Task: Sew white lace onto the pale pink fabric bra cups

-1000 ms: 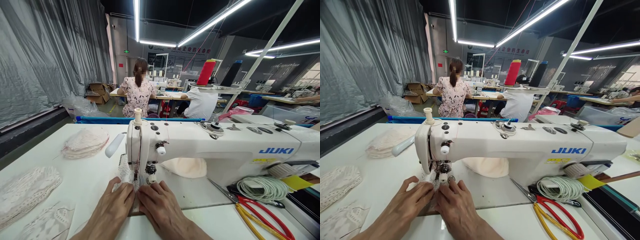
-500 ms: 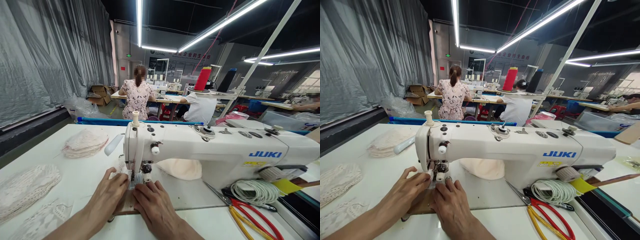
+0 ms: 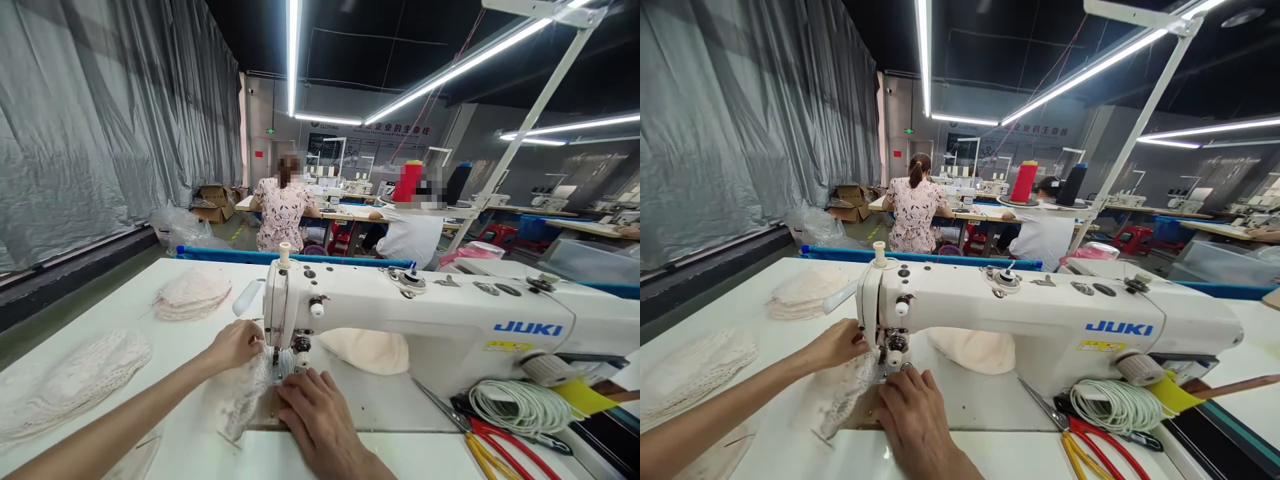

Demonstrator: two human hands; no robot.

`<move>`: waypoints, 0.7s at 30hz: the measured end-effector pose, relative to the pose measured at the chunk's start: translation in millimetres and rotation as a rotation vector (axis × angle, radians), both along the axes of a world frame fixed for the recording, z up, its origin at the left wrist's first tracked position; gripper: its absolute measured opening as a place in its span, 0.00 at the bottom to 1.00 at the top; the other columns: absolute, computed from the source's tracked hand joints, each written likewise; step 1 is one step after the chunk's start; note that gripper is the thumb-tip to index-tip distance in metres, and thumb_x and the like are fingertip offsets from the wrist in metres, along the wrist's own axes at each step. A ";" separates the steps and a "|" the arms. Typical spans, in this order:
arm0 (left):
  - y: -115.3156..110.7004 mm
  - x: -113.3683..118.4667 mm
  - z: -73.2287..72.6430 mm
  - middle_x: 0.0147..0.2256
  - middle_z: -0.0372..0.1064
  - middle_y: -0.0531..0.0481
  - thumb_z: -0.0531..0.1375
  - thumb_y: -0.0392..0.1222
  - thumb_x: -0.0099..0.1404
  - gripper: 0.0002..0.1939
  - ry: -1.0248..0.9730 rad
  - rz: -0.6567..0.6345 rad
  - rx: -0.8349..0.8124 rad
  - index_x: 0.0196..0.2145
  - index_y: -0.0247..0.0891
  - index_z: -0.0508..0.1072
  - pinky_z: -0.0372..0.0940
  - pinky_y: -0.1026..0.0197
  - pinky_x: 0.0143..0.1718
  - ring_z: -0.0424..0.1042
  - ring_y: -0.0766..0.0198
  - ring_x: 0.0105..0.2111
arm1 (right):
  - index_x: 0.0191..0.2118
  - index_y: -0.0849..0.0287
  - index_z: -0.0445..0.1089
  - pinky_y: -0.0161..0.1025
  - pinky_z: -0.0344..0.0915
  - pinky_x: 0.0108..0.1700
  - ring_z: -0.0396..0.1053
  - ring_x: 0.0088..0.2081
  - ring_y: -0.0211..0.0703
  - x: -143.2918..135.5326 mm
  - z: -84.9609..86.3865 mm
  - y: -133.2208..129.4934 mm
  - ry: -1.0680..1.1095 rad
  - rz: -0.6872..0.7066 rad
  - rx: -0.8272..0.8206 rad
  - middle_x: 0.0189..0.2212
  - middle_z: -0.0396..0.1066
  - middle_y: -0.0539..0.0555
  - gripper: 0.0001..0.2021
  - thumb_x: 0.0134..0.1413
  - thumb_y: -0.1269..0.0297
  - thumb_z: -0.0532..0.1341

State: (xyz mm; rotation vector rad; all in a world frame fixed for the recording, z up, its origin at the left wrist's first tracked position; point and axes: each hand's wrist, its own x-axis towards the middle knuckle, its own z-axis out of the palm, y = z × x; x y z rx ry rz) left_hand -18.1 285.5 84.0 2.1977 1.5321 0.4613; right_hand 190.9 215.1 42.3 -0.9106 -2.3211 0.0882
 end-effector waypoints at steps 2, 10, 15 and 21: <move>-29.2 -8.1 10.0 0.17 0.53 0.59 0.55 0.49 0.63 0.18 -0.047 -0.005 -0.114 0.22 0.34 0.68 0.52 0.66 0.21 0.59 0.68 0.19 | 0.43 0.58 0.65 0.41 0.61 0.40 0.64 0.41 0.47 -0.7 4.1 -5.1 0.092 0.013 -0.064 0.39 0.67 0.56 0.10 0.56 0.63 0.60; -142.5 -5.0 52.6 0.30 0.72 0.50 0.62 0.55 0.55 0.17 -0.611 0.055 -0.532 0.27 0.36 0.75 0.59 0.63 0.34 0.67 0.61 0.31 | 0.37 0.60 0.70 0.36 0.63 0.42 0.67 0.37 0.41 -7.1 49.4 -47.7 0.394 0.322 -0.849 0.34 0.69 0.52 0.19 0.44 0.51 0.67; -175.4 -4.0 48.6 0.25 0.76 0.47 0.67 0.56 0.50 0.20 -0.847 0.157 -0.772 0.28 0.33 0.77 0.63 0.62 0.34 0.72 0.59 0.29 | 0.27 0.64 0.72 0.33 0.63 0.34 0.66 0.28 0.36 1.1 52.6 -66.8 0.441 0.419 -1.369 0.24 0.69 0.50 0.18 0.38 0.51 0.69; -218.1 -10.6 13.6 0.20 0.71 0.50 0.68 0.61 0.42 0.25 -0.952 0.175 -0.814 0.25 0.34 0.76 0.61 0.64 0.29 0.69 0.64 0.23 | 0.25 0.66 0.72 0.28 0.57 0.27 0.60 0.22 0.30 19.2 50.7 -100.7 0.302 0.515 -1.414 0.19 0.62 0.46 0.19 0.41 0.50 0.67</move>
